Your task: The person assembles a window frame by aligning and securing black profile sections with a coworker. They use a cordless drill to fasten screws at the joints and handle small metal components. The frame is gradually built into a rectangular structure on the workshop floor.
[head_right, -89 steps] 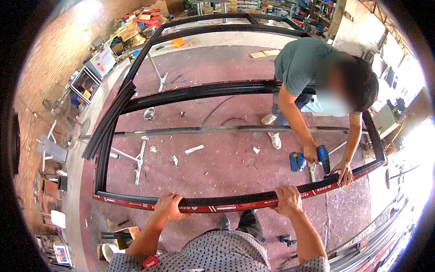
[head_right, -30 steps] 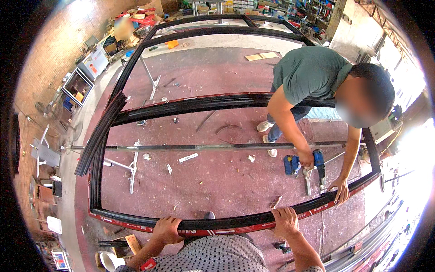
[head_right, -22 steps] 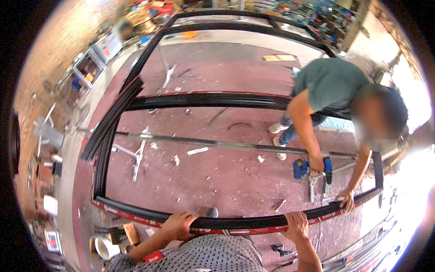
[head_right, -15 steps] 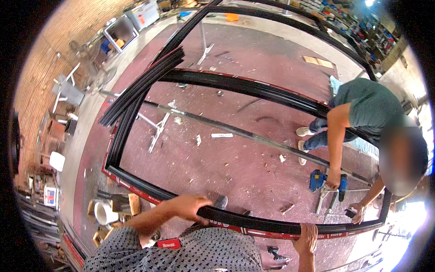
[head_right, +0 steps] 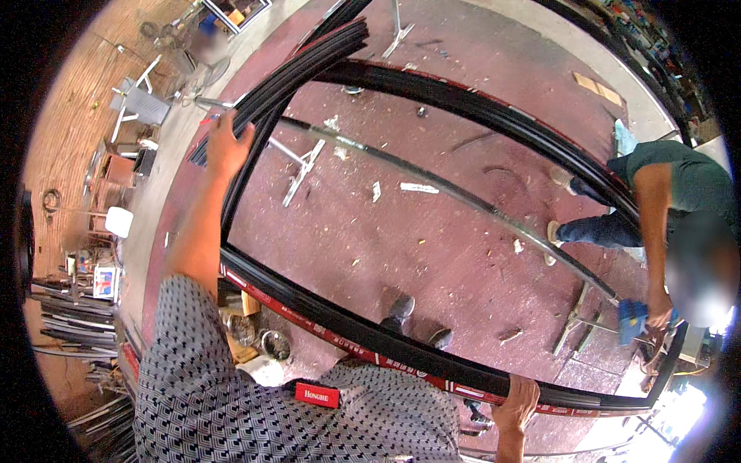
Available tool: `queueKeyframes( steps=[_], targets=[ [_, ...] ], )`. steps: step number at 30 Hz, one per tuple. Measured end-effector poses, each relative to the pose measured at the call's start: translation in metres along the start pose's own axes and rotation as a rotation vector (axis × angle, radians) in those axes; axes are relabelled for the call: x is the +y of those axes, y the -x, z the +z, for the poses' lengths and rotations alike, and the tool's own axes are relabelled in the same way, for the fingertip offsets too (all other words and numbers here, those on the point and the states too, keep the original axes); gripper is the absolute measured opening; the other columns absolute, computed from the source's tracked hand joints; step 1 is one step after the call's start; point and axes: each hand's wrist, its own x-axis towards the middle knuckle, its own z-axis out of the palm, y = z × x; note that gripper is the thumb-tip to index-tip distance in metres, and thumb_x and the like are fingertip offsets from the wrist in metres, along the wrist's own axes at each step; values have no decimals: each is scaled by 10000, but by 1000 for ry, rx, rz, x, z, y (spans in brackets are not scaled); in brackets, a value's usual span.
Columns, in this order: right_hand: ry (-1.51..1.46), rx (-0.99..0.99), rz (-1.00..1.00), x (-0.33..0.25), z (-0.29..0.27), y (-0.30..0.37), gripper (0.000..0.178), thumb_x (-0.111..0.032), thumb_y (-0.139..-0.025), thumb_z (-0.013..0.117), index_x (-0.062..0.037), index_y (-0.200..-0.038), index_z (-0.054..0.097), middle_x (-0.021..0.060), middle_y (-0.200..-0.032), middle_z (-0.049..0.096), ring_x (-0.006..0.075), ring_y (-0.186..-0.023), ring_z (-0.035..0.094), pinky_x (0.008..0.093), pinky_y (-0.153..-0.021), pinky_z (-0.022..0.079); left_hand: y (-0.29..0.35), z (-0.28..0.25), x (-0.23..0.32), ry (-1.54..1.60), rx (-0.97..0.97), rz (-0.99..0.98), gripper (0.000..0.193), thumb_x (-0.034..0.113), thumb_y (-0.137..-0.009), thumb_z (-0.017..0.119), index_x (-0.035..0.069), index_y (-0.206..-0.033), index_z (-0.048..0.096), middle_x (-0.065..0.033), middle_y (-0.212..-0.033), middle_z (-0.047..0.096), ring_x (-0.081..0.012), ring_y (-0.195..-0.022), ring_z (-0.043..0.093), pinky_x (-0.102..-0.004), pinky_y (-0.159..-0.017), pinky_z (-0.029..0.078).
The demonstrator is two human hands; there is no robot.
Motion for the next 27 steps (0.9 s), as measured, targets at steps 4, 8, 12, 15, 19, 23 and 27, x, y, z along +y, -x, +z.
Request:
queueKeyframes(
  steps=[4,8,12,15,19,23,27],
  targets=[
    [28,7,2,4,4,4,724,-120,-595,900,-51,-1256,613,201,-1175,614,430,-1167,574,540,-1094,417,-35,4,-58,-208,-87,-154,660,435,-914,745,-5,-1381,594,-306,-1362,620,-465,-1311,567,-526,-1149,430],
    [17,-7,-1,3,3,3,741,-98,-598,898,-55,-1279,609,191,-1202,622,424,-1181,576,543,-1094,417,-47,11,-101,-323,-392,-345,686,556,-937,688,100,-1441,598,-193,-1378,673,-385,-1306,615,-496,-1088,483],
    [13,-42,24,-6,-4,-2,705,-125,-610,890,-20,-1250,614,194,-1187,634,421,-1155,586,546,-1063,428,-53,7,-86,-269,-540,-345,711,576,-927,698,75,-1423,611,-201,-1335,701,-388,-1257,652,-487,-1064,496],
    [19,-46,-11,0,-2,-1,702,-128,-617,887,-20,-1253,610,195,-1189,632,421,-1158,584,550,-1063,426,-47,9,-98,-280,-569,-268,721,576,-920,730,19,-1366,632,-222,-1323,690,-397,-1247,651,-486,-1038,499],
    [46,-50,-13,1,0,0,697,-123,-622,875,-23,-1256,604,193,-1180,631,421,-1155,584,552,-1067,423,-28,16,-94,-268,-593,-190,739,579,-915,749,-21,-1334,647,-236,-1310,674,-399,-1229,649,-478,-1040,498],
    [28,-45,-9,6,2,5,694,-115,-616,861,-32,-1257,605,189,-1167,630,418,-1153,584,550,-1073,421,-18,3,-70,-136,-667,-136,748,572,-923,746,-30,-1353,640,-248,-1280,688,-393,-1204,662,-468,-1048,501],
    [13,-43,-1,8,5,5,711,-126,-607,876,-39,-1259,605,196,-1170,618,424,-1162,574,542,-1097,406,11,0,-50,92,-693,-133,690,579,-915,727,-55,-1184,683,-290,-1163,723,-437,-1123,696,-495,-969,543]
  ],
)
